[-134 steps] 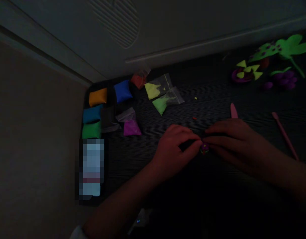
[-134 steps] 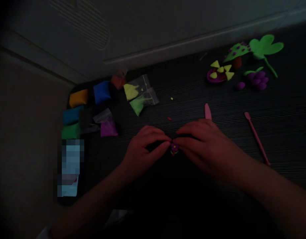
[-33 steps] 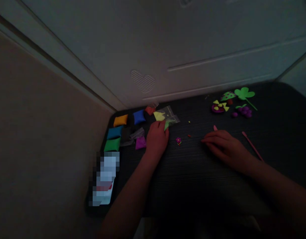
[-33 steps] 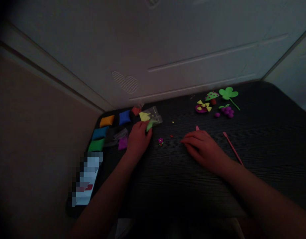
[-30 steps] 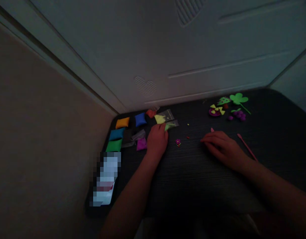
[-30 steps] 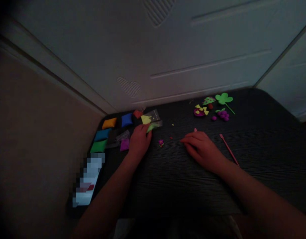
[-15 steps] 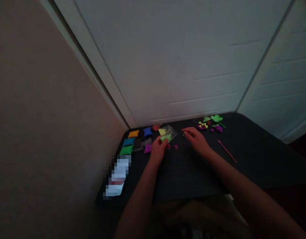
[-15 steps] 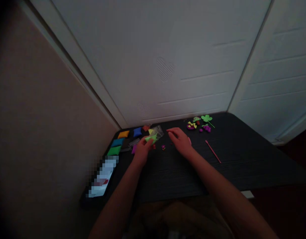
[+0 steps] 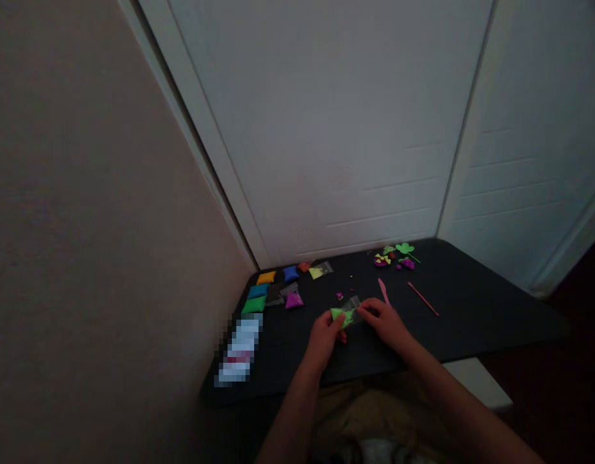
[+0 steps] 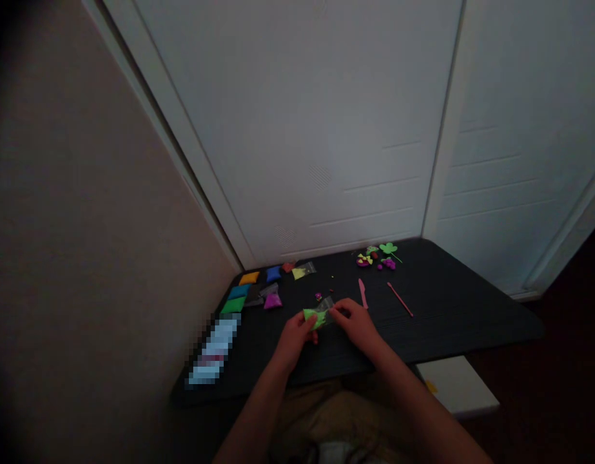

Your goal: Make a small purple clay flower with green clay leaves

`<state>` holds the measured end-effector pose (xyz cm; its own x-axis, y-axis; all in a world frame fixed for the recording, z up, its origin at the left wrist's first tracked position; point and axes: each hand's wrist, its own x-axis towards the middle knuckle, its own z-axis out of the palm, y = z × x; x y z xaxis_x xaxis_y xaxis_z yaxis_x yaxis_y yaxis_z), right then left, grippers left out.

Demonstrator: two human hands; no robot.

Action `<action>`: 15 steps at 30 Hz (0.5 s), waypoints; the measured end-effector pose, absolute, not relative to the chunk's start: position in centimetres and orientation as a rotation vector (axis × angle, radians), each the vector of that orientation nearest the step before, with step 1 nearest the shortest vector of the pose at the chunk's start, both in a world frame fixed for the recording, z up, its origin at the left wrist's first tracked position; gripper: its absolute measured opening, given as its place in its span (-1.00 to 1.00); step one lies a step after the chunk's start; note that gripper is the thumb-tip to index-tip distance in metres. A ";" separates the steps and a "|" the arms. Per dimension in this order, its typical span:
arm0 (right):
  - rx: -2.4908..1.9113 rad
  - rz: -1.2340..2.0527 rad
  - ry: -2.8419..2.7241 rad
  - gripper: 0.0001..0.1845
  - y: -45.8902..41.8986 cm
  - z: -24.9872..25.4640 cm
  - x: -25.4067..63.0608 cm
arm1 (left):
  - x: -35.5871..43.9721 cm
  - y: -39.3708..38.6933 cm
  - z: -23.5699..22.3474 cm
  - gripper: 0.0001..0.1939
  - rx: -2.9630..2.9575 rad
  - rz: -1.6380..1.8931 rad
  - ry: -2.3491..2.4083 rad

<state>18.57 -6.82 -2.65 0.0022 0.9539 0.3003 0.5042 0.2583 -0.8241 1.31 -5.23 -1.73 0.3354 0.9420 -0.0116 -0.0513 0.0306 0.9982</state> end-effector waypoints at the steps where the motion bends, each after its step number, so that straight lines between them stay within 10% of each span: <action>1: -1.364 0.627 -1.645 -0.67 -6.9 -2.8 18.6 | 1.2 -5.3 -1.7 -0.67 1.298 0.962 0.925; 15: -1.234 0.699 -1.613 -0.70 -7.7 -1.8 18.8 | 1.2 -4.7 -2.3 -0.68 1.141 1.039 0.896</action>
<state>18.76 -7.73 -1.81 -0.0353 0.9396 0.3404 0.3937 0.3261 -0.8594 1.23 -4.66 -2.30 0.2831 0.9583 -0.0395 -0.1800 0.0935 0.9792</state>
